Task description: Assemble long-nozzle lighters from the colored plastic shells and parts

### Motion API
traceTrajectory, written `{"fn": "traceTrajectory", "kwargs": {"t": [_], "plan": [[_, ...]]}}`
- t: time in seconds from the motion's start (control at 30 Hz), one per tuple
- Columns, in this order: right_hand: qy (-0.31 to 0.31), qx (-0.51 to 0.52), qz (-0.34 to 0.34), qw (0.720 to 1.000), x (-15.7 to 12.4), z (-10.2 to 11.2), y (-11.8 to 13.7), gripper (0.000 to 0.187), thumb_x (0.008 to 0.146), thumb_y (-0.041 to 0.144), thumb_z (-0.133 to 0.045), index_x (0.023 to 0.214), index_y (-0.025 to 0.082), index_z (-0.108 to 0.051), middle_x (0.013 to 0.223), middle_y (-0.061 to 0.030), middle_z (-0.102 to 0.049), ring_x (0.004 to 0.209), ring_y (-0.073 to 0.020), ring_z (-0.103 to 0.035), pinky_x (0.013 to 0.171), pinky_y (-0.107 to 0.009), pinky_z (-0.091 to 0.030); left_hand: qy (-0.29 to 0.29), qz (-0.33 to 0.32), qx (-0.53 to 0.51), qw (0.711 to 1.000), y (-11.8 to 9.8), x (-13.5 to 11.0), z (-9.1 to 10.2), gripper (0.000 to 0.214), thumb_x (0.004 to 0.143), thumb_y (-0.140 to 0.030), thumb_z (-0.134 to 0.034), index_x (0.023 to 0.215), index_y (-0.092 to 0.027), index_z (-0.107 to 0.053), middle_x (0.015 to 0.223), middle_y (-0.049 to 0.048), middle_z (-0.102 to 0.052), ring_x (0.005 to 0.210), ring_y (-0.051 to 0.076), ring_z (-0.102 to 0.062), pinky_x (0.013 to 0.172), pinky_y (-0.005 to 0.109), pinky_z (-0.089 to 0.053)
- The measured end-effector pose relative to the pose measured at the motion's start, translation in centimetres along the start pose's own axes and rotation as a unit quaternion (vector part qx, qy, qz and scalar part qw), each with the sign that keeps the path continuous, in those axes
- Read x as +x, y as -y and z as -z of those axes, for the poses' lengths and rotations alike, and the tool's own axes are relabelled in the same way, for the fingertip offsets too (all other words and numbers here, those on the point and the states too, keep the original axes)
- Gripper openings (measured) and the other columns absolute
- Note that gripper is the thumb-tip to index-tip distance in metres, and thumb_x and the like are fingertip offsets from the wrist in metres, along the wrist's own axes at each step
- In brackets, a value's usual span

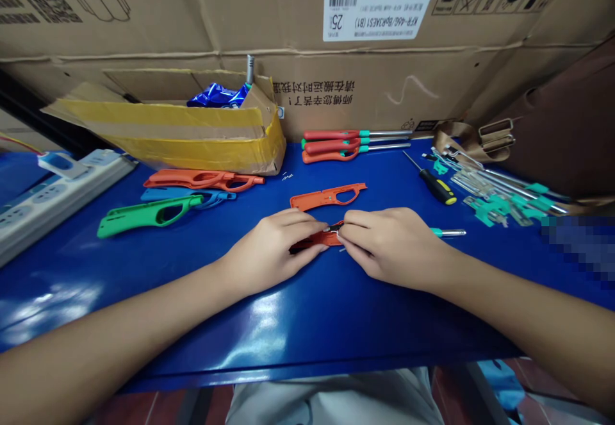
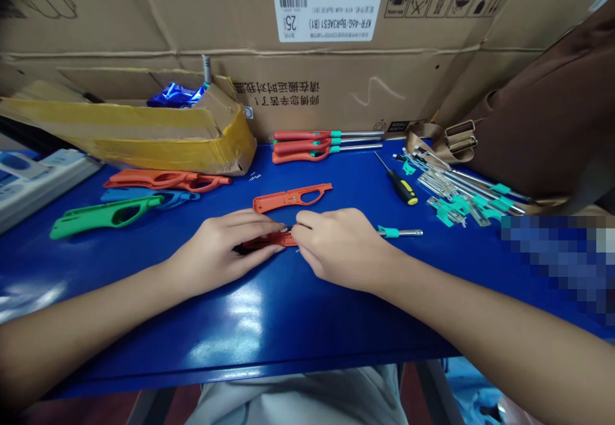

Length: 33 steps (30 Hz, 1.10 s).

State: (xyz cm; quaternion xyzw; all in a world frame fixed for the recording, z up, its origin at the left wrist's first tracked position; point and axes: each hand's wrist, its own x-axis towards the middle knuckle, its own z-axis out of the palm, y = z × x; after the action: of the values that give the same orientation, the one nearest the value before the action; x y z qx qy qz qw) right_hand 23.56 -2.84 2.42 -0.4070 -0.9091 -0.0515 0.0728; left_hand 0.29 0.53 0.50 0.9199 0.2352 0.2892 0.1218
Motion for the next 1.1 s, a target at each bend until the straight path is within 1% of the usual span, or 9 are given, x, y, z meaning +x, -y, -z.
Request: {"fn": "traceTrajectory", "kwargs": {"t": [0.2, 0.4, 0.47, 0.57, 0.7, 0.8, 0.87, 1.0, 1.1], "plan": [[0.019, -0.013, -0.003, 1.000, 0.0, 0.2, 0.1, 0.022, 0.098, 0.020, -0.048, 0.089, 0.019, -0.068, 0.091, -0.0023, -0.070, 0.062, -0.0139, -0.055, 0.056, -0.034, -0.022, 0.007, -0.016, 0.019, 1.000, -0.2, 0.0, 0.0, 0.018, 0.096, -0.020, -0.065, 0.111, -0.014, -0.073, 0.104, 0.0091, -0.076, 0.094, 0.020, -0.072, 0.085, 0.031, -0.061], [0.002, -0.007, 0.011, 1.000, 0.0, 0.1, -0.1, 0.021, 0.098, 0.021, -0.050, 0.088, 0.019, -0.069, 0.090, -0.0026, -0.069, 0.061, -0.0132, -0.054, 0.057, -0.033, -0.024, 0.024, -0.015, 0.034, 0.999, -0.2, 0.0, 0.0, 0.020, 0.097, -0.020, -0.062, 0.112, -0.012, -0.073, 0.106, 0.0097, -0.075, 0.095, 0.021, -0.070, 0.086, 0.034, -0.060], [-0.019, 0.015, 0.009, 1.000, 0.0, 0.1, -0.2, 0.024, 0.099, 0.024, -0.050, 0.085, 0.018, -0.068, 0.088, -0.0028, -0.068, 0.063, -0.0133, -0.056, 0.057, -0.032, -0.026, 0.029, -0.012, 0.033, 0.999, -0.2, -0.1, 0.0, 0.020, 0.098, -0.021, -0.062, 0.113, -0.013, -0.073, 0.106, 0.0091, -0.074, 0.095, 0.021, -0.070, 0.086, 0.034, -0.059], [-0.055, 0.083, -0.029, 0.995, 0.1, 0.2, -0.6, 0.023, 0.098, 0.027, -0.053, 0.081, 0.018, -0.066, 0.086, -0.0027, -0.068, 0.068, -0.0136, -0.059, 0.058, -0.029, -0.031, 0.032, -0.010, 0.032, 0.999, -0.1, -0.2, 0.0, 0.020, 0.099, -0.021, -0.061, 0.113, -0.015, -0.072, 0.108, 0.0087, -0.074, 0.096, 0.020, -0.069, 0.087, 0.034, -0.059], [-0.065, 0.127, -0.063, 0.988, 0.2, 0.2, -1.1, 0.008, 0.092, 0.025, -0.063, 0.094, 0.018, -0.068, 0.093, -0.0023, -0.072, 0.070, -0.0143, -0.062, 0.060, -0.028, -0.037, 0.037, -0.011, 0.032, 0.999, -0.2, -0.2, 0.1, 0.020, 0.099, -0.022, -0.060, 0.114, -0.015, -0.072, 0.108, 0.0087, -0.074, 0.096, 0.021, -0.069, 0.087, 0.034, -0.058], [-0.052, 0.123, -0.033, 0.990, 0.2, -0.2, -1.4, 0.015, 0.094, 0.022, -0.062, 0.105, 0.020, -0.072, 0.100, -0.0027, -0.076, 0.083, -0.0178, -0.070, 0.065, -0.028, -0.043, 0.035, -0.010, 0.030, 0.999, -0.2, -0.2, 0.2, 0.020, 0.099, -0.022, -0.061, 0.113, -0.015, -0.072, 0.107, 0.0084, -0.074, 0.095, 0.021, -0.069, 0.086, 0.034, -0.059], [-0.042, 0.117, -0.008, 0.992, 0.2, -0.5, -1.5, 0.018, 0.097, 0.019, -0.058, 0.105, 0.019, -0.074, 0.101, -0.0039, -0.077, 0.089, -0.0196, -0.072, 0.068, -0.029, -0.046, 0.030, -0.012, 0.030, 0.999, -0.2, -0.1, 0.1, 0.019, 0.099, -0.022, -0.061, 0.113, -0.015, -0.072, 0.107, 0.0082, -0.074, 0.095, 0.020, -0.070, 0.086, 0.034, -0.059], [-0.048, 0.147, -0.001, 0.988, 0.2, -1.1, -1.7, 0.022, 0.097, 0.015, -0.056, 0.104, 0.018, -0.077, 0.101, -0.0058, -0.077, 0.089, -0.0200, -0.073, 0.072, -0.029, -0.050, 0.013, -0.017, 0.026, 0.999, -0.1, -0.1, 0.0, 0.018, 0.096, -0.020, -0.065, 0.111, -0.014, -0.071, 0.106, 0.0081, -0.075, 0.096, 0.020, -0.070, 0.087, 0.032, -0.059], [-0.068, 0.194, -0.005, 0.979, 0.4, -1.5, -1.9, 0.023, 0.095, 0.012, -0.057, 0.105, 0.018, -0.077, 0.100, -0.0054, -0.077, 0.090, -0.0193, -0.073, 0.077, -0.029, -0.053, 0.001, -0.010, 0.024, 1.000, 0.0, -0.1, -0.1, 0.024, 0.093, -0.021, -0.069, 0.116, -0.012, -0.069, 0.103, 0.0089, -0.076, 0.095, 0.021, -0.071, 0.085, 0.032, -0.059]]}}
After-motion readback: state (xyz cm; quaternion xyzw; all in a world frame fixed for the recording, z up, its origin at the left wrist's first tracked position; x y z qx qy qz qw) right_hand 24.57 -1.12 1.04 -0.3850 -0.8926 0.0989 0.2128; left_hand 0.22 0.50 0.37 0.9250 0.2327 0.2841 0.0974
